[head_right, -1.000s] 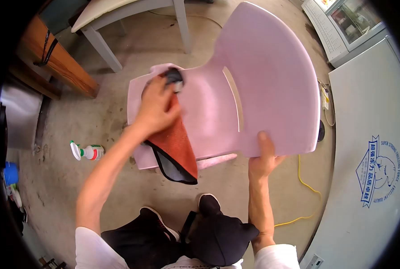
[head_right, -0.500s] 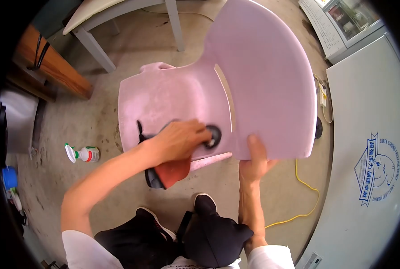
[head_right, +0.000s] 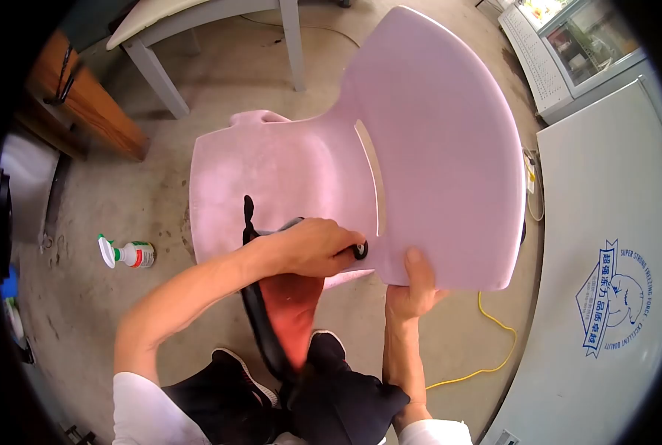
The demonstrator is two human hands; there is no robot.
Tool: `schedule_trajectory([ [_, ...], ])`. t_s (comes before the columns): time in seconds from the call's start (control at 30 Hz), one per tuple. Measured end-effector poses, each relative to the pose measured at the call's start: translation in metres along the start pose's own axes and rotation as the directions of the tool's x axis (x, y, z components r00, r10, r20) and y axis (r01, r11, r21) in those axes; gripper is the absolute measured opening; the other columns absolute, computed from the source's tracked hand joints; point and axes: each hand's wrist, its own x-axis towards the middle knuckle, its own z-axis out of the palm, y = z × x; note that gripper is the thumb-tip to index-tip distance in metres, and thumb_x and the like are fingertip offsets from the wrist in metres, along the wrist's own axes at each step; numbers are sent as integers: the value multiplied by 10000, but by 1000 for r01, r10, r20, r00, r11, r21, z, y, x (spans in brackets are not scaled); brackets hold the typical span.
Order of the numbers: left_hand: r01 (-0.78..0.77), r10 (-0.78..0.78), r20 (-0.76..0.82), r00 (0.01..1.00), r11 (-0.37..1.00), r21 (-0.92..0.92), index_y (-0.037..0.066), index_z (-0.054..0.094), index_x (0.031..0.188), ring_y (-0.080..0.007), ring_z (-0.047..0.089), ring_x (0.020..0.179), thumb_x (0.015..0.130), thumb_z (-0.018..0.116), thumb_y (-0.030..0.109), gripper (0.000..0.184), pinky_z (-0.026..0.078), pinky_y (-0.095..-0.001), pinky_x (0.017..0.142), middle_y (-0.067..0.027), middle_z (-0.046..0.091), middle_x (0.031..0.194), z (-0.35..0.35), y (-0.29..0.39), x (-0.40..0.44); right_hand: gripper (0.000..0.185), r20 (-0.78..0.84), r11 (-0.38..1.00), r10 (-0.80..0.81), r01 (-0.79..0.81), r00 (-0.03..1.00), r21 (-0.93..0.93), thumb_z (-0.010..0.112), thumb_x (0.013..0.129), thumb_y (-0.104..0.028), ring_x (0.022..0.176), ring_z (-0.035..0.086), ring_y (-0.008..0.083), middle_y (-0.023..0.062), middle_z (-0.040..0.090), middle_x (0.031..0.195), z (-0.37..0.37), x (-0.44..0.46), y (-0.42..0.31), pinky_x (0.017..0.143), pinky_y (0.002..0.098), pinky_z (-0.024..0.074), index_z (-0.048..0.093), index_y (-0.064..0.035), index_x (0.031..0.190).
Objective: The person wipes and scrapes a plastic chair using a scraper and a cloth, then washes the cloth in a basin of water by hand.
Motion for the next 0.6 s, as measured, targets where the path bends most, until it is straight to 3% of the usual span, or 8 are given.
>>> schedule_trajectory([
  [0.2, 170, -34, -417, 908, 940, 294, 123, 685, 980, -324, 687, 817, 746, 605, 95, 249, 547, -454, 708, -136, 688, 855, -9, -62, 15, 306, -57, 999, -36, 35, 998, -27, 629, 681, -132, 858, 626, 303, 197, 635, 941, -10, 2, 16, 772, 446, 530, 661, 53, 923],
  [0.23, 337, -220, -372, 902, 897, 286, 86, 683, 935, -319, 683, 822, 733, 608, 85, 216, 547, -432, 690, -144, 677, 848, -32, -58, 17, 305, -79, 998, -55, 55, 995, 3, 636, 669, -139, 843, 632, 314, 210, 641, 931, -11, 8, 21, 757, 457, 537, 671, 51, 906],
  [0.27, 362, -61, -510, 858, 778, 514, 56, 672, 903, -322, 669, 803, 728, 615, 102, 190, 544, -418, 684, -164, 661, 846, -26, -82, 47, 305, -114, 995, -94, 98, 989, 34, 643, 657, -145, 829, 637, 325, 223, 646, 922, -9, 15, 23, 742, 468, 545, 681, 50, 888],
  [0.33, 412, 121, -896, 426, 856, 312, 51, 645, 847, -297, 621, 772, 788, 575, 170, 149, 506, -433, 647, -136, 629, 805, -15, -116, 117, 304, -192, 975, -175, 198, 966, 104, 656, 633, -158, 799, 648, 347, 249, 658, 904, 0, 24, 27, 712, 489, 559, 702, 48, 852],
  [0.43, 409, 240, -858, 455, 799, 440, 44, 610, 819, -242, 576, 842, 824, 534, 182, 158, 435, -387, 785, -101, 601, 812, -30, -95, 112, 231, -210, 953, -300, 303, 931, -17, 682, 566, -145, 671, 637, 337, 227, 650, 762, 1, 32, 19, 588, 469, 535, 687, 34, 711],
  [0.5, 575, 187, -936, 298, 748, 332, 40, 590, 859, -226, 547, 895, 839, 530, 190, 163, 403, -357, 831, -95, 583, 850, -30, -94, 109, 229, -195, 946, -318, 324, 928, 0, 684, 571, -153, 654, 633, 326, 217, 648, 745, 1, 29, 23, 566, 457, 527, 684, 33, 703],
  [0.53, 488, -4, -929, 369, 852, 190, -9, 599, 1022, -240, 536, 1013, 857, 522, 182, 264, 393, -375, 920, -126, 612, 993, -32, -89, 109, 226, 25, 622, -724, 668, 689, -409, 713, 627, -179, 597, 610, 295, 187, 635, 690, -23, 42, 39, 503, 430, 491, 681, 27, 715],
  [0.6, 547, 110, -965, 238, 806, 227, -35, 579, 1106, -260, 540, 1064, 860, 521, 166, 323, 387, -384, 959, -142, 615, 1063, -33, -90, 103, 220, 81, 546, -767, 715, 636, -437, 726, 656, -179, 585, 607, 291, 175, 633, 680, -48, 56, 58, 495, 429, 486, 681, 24, 728],
])
